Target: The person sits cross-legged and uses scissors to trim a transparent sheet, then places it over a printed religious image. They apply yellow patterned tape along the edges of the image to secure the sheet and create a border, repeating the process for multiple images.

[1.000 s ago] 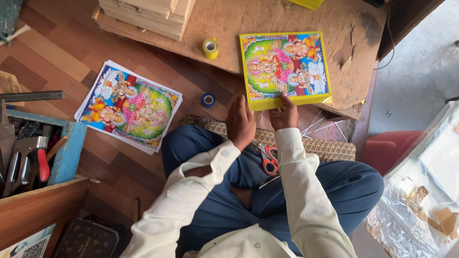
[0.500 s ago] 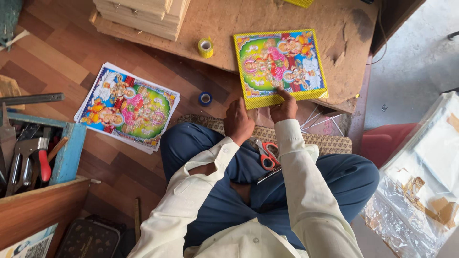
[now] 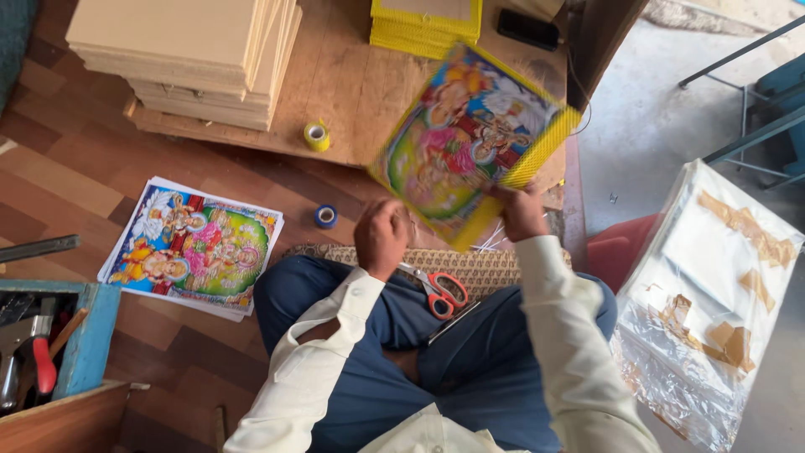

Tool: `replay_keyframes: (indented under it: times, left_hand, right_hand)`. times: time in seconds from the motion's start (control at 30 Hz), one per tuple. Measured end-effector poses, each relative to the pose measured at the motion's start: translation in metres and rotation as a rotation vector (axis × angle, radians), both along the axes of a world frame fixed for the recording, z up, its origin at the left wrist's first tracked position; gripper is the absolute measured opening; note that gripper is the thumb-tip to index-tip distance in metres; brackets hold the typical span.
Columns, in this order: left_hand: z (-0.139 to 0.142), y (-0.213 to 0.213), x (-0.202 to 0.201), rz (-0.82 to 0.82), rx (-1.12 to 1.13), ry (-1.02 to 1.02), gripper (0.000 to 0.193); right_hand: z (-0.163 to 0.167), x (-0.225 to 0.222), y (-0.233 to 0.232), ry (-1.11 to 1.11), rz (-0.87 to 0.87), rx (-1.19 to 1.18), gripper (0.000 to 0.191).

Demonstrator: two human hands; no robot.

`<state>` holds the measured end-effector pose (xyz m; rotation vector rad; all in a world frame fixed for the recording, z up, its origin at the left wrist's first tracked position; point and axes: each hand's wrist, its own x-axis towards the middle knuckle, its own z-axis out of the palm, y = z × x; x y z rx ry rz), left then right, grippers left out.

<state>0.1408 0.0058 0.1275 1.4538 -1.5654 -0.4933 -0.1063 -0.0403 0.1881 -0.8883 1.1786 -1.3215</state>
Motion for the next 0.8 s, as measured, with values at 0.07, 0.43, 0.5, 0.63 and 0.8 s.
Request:
replay_keyframes:
  times: [0.07,0.43,0.5,0.63,0.8]
  left_hand:
    - [0.017,-0.005,0.008,0.077,-0.268,0.021,0.038]
    - [0.012,-0.013,0.052,-0.109,0.020,0.532,0.048]
    - [-0.005,-0.023,0.059,-0.115,0.000,0.568,0.040]
    - [-0.025,-0.047,0.063,-0.139,0.060,0.534,0.026]
    - [-0.031,-0.062,0.057,-0.269,0.085,0.623,0.019]
  right_hand:
    - [0.038,-0.021,0.011,0.345,0.100,-0.009,0.029]
    - [0.051,0.053,0.014,1.699,0.547,-0.390,0.035]
    - [0.033,0.064,0.003,1.702,0.566,-0.378,0.034]
    - [0.017,0.046,-0.015,1.534,0.611,-0.339,0.038]
    - [0.020,-0.048,-0.001,1.131,0.400,-0.291,0.066]
